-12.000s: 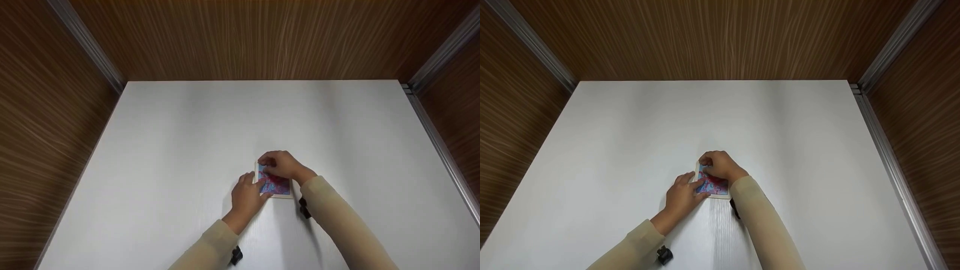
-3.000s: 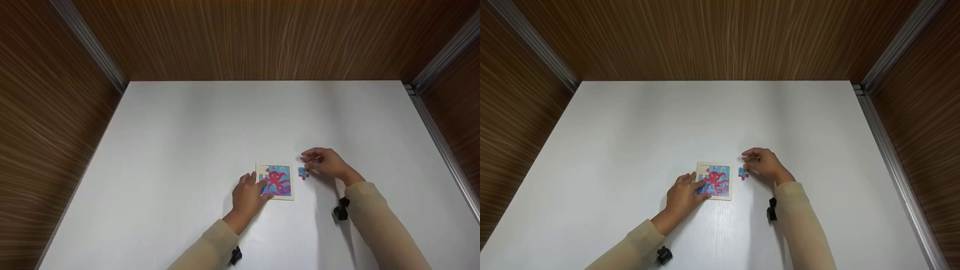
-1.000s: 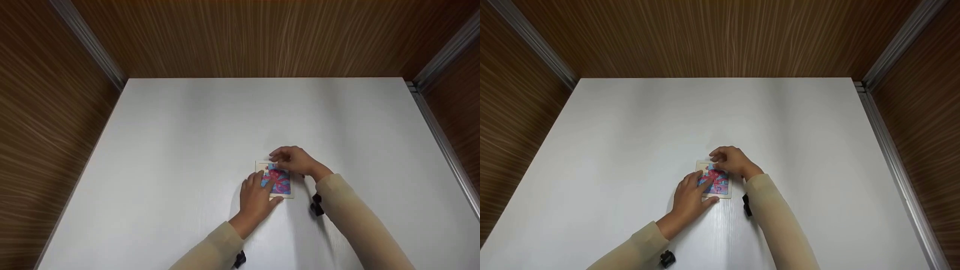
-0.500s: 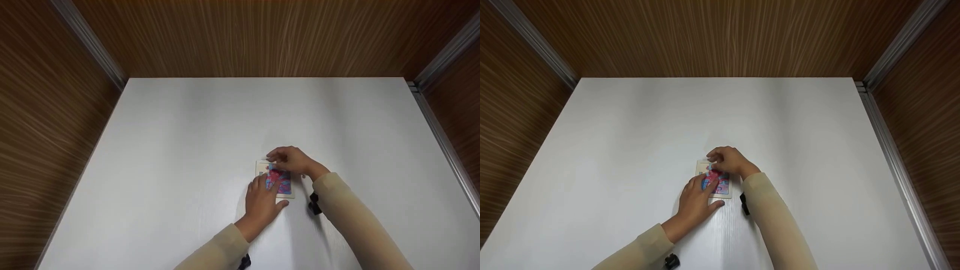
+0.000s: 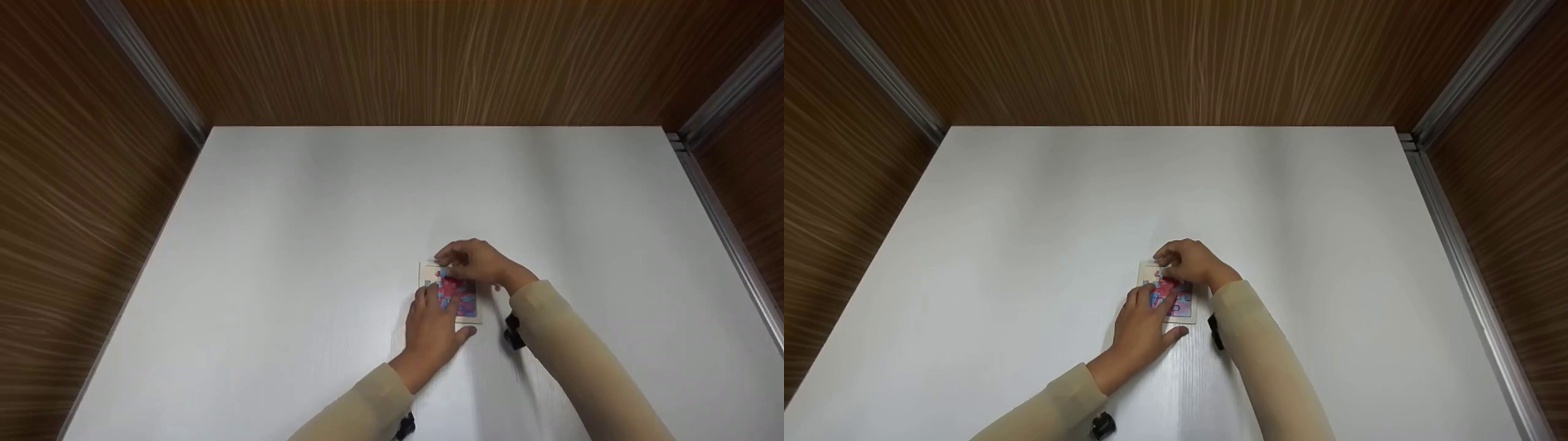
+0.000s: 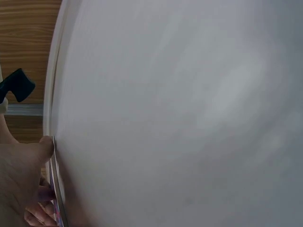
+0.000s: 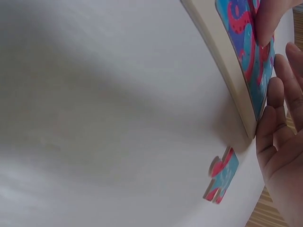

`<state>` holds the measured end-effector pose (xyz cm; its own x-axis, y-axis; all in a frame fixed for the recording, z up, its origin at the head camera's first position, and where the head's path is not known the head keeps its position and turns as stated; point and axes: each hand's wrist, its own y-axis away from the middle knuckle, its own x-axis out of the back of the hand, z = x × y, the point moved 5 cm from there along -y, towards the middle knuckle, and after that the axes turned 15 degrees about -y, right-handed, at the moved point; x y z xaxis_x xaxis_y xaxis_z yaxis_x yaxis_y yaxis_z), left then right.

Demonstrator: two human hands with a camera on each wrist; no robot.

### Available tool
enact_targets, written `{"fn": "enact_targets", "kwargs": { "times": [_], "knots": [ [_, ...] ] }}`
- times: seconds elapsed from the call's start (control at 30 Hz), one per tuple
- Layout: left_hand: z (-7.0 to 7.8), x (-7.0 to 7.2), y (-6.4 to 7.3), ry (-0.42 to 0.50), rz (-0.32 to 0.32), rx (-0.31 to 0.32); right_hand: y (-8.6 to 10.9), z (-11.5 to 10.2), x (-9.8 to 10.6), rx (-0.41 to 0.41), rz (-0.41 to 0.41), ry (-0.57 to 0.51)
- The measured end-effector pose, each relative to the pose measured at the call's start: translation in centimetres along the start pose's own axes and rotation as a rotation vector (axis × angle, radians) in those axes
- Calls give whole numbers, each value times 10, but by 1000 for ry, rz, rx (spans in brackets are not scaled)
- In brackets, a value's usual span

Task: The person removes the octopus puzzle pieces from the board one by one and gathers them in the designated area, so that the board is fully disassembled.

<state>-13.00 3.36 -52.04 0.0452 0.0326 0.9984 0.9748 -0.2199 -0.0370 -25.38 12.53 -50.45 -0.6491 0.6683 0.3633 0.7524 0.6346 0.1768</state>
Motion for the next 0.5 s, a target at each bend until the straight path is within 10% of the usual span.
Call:
{"fn": "enact_targets", "kwargs": {
  "times": [0.5],
  "knots": [
    [1, 1, -1, -29, 2, 0, -1, 1, -1, -8, 16, -7]
  ]
}}
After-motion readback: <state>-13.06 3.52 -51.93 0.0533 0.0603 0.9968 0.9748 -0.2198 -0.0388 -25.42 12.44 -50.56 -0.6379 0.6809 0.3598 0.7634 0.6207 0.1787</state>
